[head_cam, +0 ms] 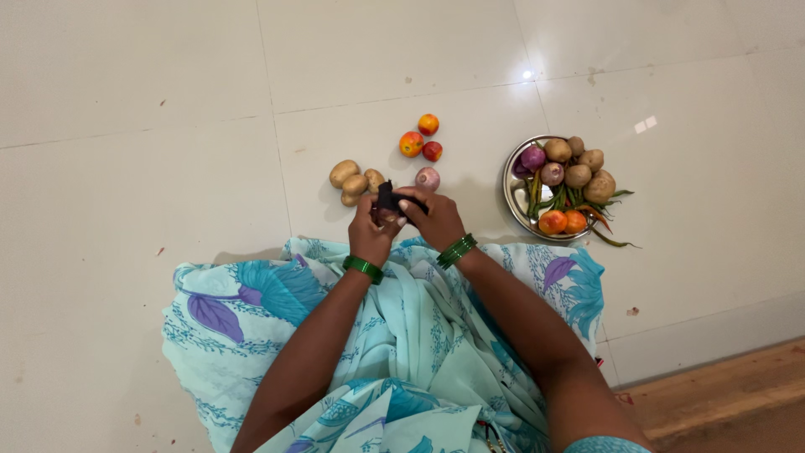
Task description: The person sits on the floor and uses a small knife to peel the skin off several small vegetables, including tomatoes and onions. The peeled items are placed on the floor beside a metal plate containing other vegetables.
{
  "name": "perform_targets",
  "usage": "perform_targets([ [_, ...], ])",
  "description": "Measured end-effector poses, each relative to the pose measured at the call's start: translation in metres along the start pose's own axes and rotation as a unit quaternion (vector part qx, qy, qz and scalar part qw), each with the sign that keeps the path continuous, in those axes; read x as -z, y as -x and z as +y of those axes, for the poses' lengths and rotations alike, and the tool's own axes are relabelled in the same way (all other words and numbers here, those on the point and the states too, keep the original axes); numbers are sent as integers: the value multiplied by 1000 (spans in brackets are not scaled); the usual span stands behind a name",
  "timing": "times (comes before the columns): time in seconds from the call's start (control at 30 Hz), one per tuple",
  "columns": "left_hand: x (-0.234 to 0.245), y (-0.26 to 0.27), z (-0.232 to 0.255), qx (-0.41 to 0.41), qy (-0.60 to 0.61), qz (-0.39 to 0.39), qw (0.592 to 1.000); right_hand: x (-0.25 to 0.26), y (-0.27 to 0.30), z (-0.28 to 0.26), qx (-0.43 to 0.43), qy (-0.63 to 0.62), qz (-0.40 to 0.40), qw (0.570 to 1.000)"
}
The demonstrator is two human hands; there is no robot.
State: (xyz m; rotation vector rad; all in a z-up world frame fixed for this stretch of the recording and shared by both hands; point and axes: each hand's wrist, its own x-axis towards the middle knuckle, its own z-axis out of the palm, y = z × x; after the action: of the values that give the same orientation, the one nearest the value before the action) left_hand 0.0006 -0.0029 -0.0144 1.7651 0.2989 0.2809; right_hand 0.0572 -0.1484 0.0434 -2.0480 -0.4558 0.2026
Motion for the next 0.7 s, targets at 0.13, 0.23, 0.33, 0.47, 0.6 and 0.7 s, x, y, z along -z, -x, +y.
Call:
perform_targets([
  [0.13,2,-2,3,-48,8,22,999,-2,-4,13,-90,-147,-28,985],
  [0.23,6,-6,10,-82,-25,19,996,-1,0,9,-80,-106,-12,991],
  [0.33,10,-4,20,-33,-50,-13,998,-1,8,-3,121,125,0,985],
  [0.47,8,-2,25,44,-15,-28,999,-8,16,-17,216,314,-9,925],
  [0.6,8,-1,21,70,23,-30,997,-5,12,-15,202,219,37,954],
  [0.7,4,-5,14,35,141,-56,988,4,2,0,116,88,42,988],
])
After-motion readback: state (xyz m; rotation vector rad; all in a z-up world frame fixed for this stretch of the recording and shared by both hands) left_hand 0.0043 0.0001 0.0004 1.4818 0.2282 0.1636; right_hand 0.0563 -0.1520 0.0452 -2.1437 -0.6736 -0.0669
